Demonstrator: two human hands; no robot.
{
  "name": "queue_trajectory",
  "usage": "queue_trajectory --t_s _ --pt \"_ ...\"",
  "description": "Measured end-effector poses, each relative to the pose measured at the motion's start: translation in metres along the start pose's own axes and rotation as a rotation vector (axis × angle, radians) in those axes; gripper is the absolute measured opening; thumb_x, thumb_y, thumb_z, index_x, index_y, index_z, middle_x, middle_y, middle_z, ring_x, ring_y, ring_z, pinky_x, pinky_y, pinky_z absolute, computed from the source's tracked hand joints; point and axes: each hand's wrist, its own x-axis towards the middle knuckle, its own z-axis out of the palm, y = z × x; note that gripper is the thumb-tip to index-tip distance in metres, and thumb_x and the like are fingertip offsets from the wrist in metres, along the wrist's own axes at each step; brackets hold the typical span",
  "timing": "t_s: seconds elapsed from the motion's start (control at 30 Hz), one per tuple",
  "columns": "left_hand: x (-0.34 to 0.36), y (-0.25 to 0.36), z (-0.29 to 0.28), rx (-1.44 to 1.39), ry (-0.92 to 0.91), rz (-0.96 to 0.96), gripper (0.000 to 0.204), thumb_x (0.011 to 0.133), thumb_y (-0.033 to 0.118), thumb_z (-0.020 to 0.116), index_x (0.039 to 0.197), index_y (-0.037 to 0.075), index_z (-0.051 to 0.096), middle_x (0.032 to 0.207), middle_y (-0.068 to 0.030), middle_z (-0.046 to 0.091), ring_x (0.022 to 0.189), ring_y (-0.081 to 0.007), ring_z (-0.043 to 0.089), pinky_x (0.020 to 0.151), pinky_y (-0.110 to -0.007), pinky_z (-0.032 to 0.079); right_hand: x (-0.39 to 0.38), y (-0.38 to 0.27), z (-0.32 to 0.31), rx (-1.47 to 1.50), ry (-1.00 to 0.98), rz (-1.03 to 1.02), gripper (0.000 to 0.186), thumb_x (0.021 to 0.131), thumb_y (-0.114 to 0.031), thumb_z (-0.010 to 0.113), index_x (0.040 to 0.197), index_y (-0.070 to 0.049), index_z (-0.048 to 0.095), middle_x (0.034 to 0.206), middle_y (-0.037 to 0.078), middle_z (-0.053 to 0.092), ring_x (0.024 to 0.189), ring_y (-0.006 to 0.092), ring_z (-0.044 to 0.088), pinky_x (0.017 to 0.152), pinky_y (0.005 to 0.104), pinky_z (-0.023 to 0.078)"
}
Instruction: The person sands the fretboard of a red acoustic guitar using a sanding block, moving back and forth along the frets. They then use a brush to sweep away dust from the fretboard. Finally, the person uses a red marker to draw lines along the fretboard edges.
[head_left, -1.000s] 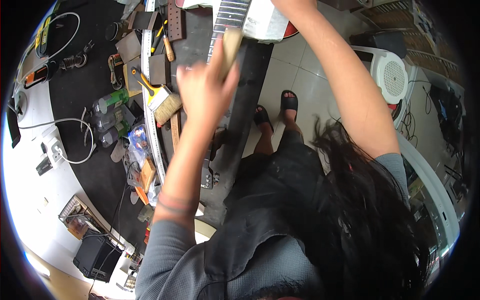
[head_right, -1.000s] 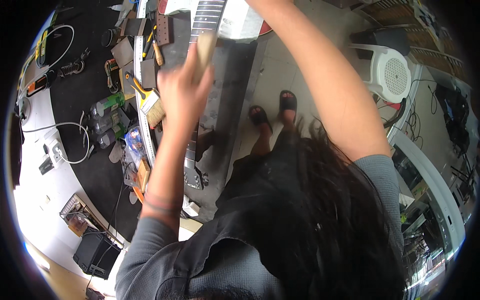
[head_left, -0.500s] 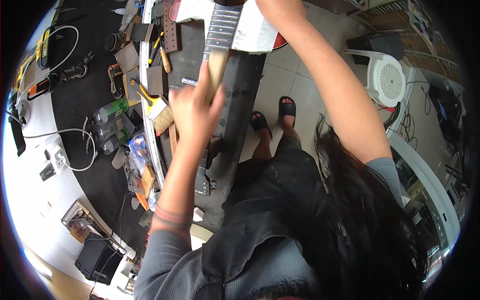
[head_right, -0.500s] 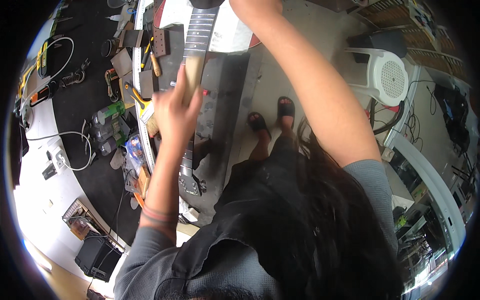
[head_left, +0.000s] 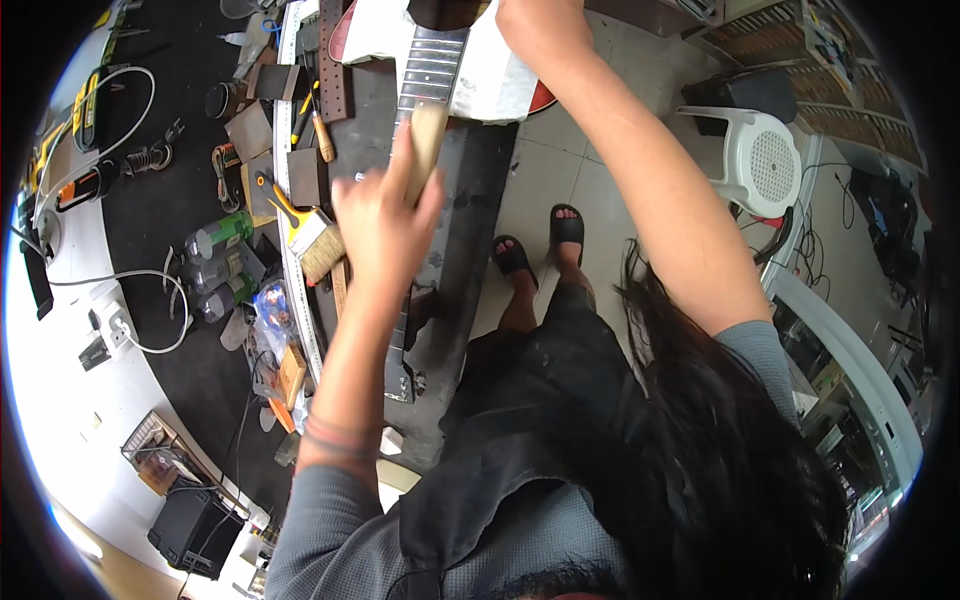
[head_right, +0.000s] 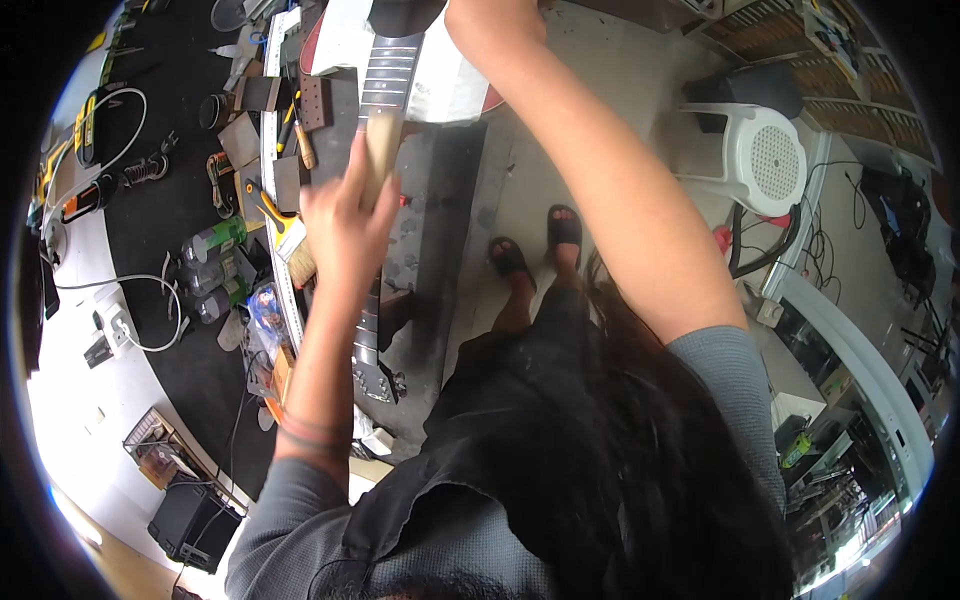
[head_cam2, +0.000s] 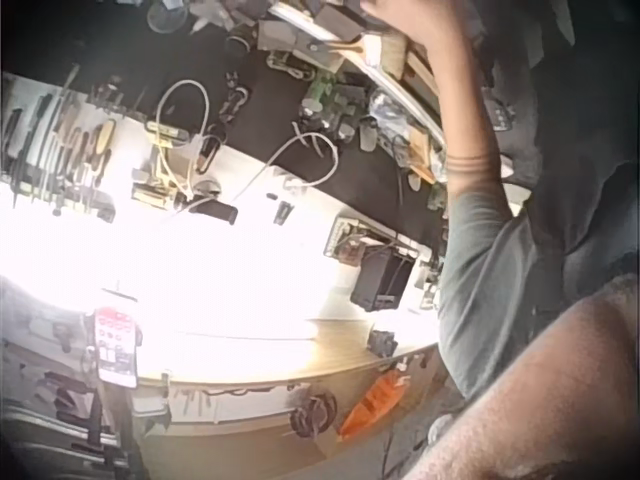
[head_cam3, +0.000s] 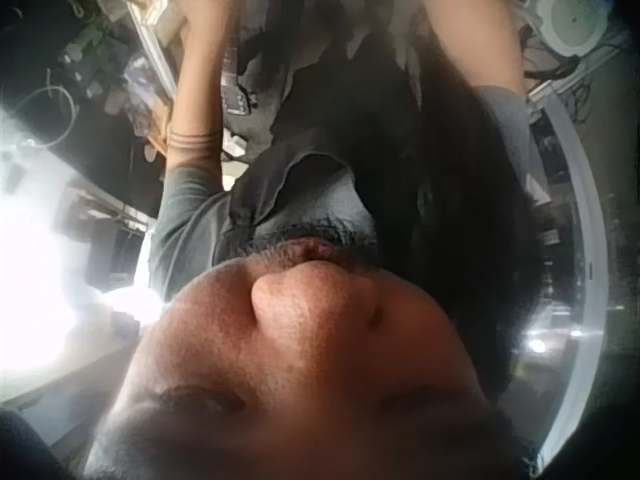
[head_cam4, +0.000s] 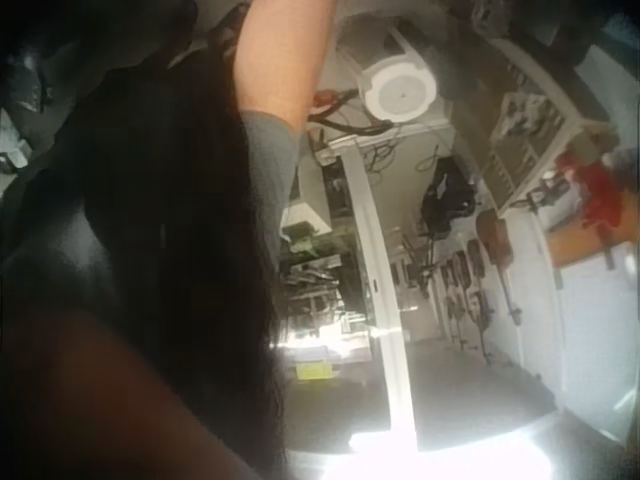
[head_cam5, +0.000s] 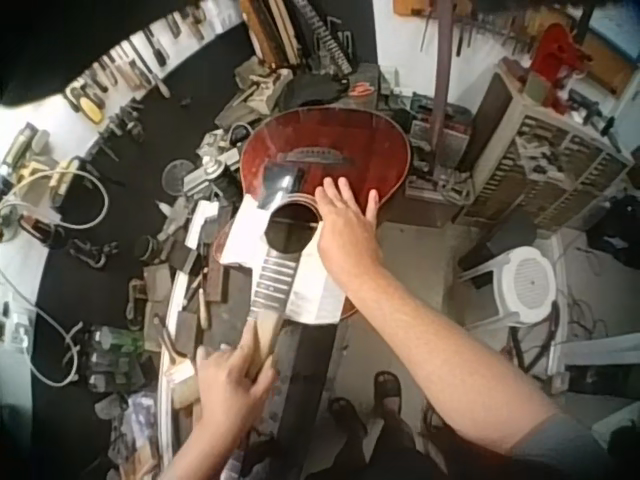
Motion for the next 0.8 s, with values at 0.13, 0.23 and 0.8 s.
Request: queue_trajectory --t_s 0.13,0.23,0.8 --pt "0.118 0.002 0.030 0.128 0.214 0.106 0.053 0.095 0.036 0.075 0.142 0.011 0.069 0.066 -0.0113 0.070 0.060 -0.0323 0.069 0.075 -0.052 0.048 0.001 -0.020 0.002 0.062 0.002 -0.039 0.057 0.099 -0.001 0.050 0.155 0.002 0.056 0.168 0.017 0.049 0.162 0.0319 0.036 0.133 0.0627 0.013" --pt "0.121 0.022 0.016 0.031 0.147 0.019 0.053 0.093 0.035 0.075 0.138 0.007 0.072 0.074 -0.0193 0.073 0.068 -0.0387 0.072 0.082 -0.053 0.053 -0.001 -0.019 -0.010 0.071 -0.042 0.004 0.056 0.100 -0.002 0.048 0.156 0.002 0.056 0.169 0.017 0.049 0.163 0.0315 0.035 0.133 0.0621 0.013" --pt "0.050 0.013 0.015 0.097 -0.015 -0.010 0.064 0.093 0.033 0.078 0.152 0.012 0.065 0.075 -0.0139 0.075 0.069 -0.0300 0.073 0.087 -0.044 0.049 0.000 -0.002 -0.001 0.009 -0.021 -0.003 0.058 0.099 -0.002 0.048 0.157 0.003 0.054 0.170 0.017 0.047 0.163 0.0314 0.034 0.134 0.0615 0.012"
